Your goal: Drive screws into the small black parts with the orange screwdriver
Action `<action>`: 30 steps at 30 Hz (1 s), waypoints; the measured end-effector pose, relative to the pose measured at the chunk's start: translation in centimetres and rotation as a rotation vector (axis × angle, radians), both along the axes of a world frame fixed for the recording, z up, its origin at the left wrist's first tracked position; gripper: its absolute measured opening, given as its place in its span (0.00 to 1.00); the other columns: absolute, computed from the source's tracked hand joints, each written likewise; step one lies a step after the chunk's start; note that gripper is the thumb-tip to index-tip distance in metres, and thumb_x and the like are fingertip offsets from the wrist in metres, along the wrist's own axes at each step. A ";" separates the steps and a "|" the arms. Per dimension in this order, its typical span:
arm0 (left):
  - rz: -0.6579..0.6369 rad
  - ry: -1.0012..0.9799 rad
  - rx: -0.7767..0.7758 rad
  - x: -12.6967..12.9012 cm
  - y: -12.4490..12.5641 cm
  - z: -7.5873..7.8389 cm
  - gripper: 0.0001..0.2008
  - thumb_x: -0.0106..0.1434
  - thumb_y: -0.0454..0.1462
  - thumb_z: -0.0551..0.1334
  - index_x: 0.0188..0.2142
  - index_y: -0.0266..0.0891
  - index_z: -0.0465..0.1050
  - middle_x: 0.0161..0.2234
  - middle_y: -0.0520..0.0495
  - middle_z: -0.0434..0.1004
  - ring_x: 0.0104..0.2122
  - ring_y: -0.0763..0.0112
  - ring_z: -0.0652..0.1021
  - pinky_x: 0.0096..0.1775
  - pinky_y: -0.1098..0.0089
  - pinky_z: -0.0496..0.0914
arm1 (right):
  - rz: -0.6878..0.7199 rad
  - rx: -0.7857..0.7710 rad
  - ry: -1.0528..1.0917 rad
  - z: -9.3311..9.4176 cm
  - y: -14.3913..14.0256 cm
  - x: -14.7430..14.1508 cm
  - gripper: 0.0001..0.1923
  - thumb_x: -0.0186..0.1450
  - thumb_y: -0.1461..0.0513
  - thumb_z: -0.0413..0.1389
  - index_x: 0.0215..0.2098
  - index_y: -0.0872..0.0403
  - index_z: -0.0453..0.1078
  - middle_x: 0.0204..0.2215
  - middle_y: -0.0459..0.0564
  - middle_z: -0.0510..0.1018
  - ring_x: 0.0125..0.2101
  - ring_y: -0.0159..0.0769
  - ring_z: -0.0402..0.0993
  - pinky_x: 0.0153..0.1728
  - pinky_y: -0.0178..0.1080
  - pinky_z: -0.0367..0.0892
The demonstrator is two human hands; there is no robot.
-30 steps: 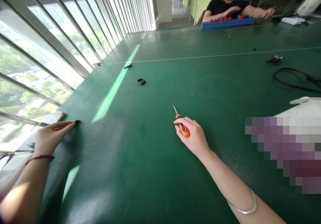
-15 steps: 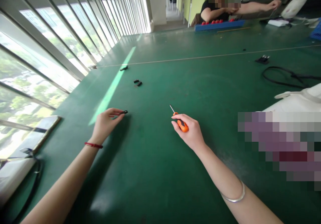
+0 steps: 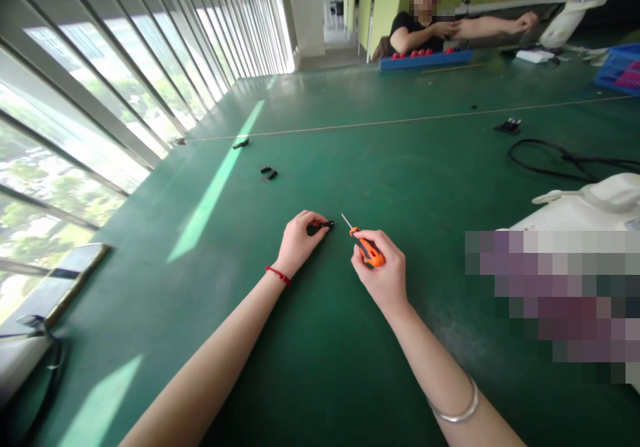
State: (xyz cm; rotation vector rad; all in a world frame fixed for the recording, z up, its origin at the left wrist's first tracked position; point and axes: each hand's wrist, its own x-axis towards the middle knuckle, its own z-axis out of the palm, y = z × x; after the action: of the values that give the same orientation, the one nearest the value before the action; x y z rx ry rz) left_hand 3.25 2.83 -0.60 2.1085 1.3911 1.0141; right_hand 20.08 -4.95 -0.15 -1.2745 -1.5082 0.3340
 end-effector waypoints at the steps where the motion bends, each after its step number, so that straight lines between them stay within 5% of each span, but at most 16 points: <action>1: 0.008 -0.008 0.004 0.0 -0.1 -0.1 0.04 0.58 0.32 0.61 0.33 0.38 0.73 0.33 0.49 0.74 0.34 0.71 0.75 0.38 0.70 0.70 | 0.007 0.002 0.009 0.1 -0.1 0.0 0.07 0.59 0.65 0.55 0.37 0.52 0.69 0.34 0.49 0.76 0.32 0.34 0.73 0.34 0.36 0.69; 16: 0.022 0.002 -0.046 -0.1 -0.3 0.4 0.05 0.58 0.29 0.60 0.33 0.39 0.72 0.35 0.49 0.74 0.36 0.70 0.74 0.39 0.69 0.70 | 0.119 0.102 0.005 0.3 -1.0 0.5 0.11 0.60 0.69 0.55 0.40 0.51 0.68 0.29 0.45 0.72 0.24 0.29 0.70 0.24 0.32 0.68; 30: 0.000 0.056 -0.001 -0.1 -0.3 0.2 0.05 0.60 0.30 0.60 0.35 0.39 0.73 0.36 0.49 0.74 0.37 0.70 0.75 0.40 0.70 0.71 | 0.134 0.041 0.004 0.5 -0.9 0.6 0.08 0.60 0.65 0.55 0.39 0.52 0.68 0.30 0.46 0.74 0.27 0.31 0.72 0.27 0.33 0.70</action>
State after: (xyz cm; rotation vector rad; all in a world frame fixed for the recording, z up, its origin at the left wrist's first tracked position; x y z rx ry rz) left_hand 3.14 2.50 -0.44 2.1518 1.4174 0.9613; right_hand 20.63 -5.87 0.34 -1.1429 -1.5929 0.3908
